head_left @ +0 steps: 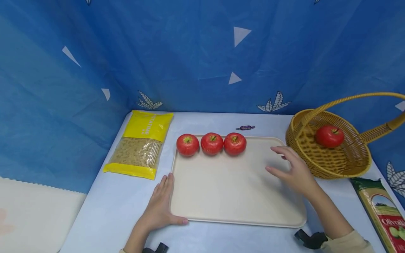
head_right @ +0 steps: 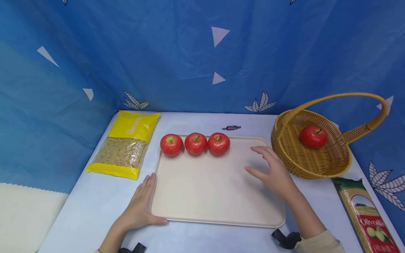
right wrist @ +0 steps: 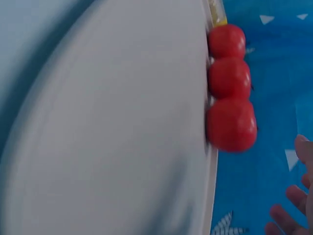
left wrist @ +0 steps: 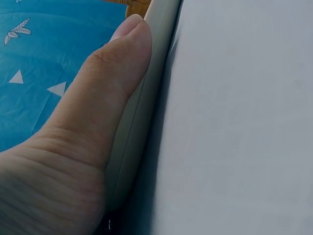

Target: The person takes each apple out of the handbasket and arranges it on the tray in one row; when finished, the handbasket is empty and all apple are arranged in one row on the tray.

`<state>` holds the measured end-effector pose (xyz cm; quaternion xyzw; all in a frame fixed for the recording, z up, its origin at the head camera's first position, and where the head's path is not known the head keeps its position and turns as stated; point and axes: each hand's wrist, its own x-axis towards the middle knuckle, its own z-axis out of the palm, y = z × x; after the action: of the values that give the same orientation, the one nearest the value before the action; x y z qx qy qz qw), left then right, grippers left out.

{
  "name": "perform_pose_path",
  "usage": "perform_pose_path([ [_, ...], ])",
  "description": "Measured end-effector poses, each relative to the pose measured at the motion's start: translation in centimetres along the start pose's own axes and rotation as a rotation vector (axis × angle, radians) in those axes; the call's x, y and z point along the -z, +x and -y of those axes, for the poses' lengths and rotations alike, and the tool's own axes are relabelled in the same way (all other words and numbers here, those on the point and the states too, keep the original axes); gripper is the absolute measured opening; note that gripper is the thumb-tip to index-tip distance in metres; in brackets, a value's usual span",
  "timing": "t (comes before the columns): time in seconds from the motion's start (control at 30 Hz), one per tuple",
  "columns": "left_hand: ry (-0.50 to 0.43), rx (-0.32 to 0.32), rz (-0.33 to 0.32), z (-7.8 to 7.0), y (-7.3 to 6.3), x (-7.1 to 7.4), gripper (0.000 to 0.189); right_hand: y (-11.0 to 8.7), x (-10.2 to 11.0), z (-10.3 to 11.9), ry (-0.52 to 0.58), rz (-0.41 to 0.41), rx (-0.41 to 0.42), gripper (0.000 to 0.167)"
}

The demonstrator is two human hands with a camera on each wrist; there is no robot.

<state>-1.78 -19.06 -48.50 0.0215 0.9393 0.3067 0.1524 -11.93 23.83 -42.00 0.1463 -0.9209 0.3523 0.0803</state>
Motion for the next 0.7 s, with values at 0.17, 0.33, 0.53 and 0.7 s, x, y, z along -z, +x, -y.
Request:
perform_pose_path([
  [0.17,0.003,-0.009,-0.009,0.1,0.0,0.0,0.162,-1.2,3.2,-1.5,-0.084,-0.074,-0.042,0.06],
  [0.33,-0.013,-0.012,-0.008,0.1,0.0,-0.1,0.162,-1.2,6.4,-3.5,-0.153,-0.101,-0.126,0.058],
  [0.53,-0.006,0.0,-0.014,0.3,0.1,-0.2,0.163,0.2,8.8,-7.1,-0.202,-0.086,-0.268,0.067],
  [0.7,0.003,0.0,0.0,0.4,0.2,-0.2,0.163,1.6,9.6,-9.9,-0.218,-0.143,-0.336,0.074],
])
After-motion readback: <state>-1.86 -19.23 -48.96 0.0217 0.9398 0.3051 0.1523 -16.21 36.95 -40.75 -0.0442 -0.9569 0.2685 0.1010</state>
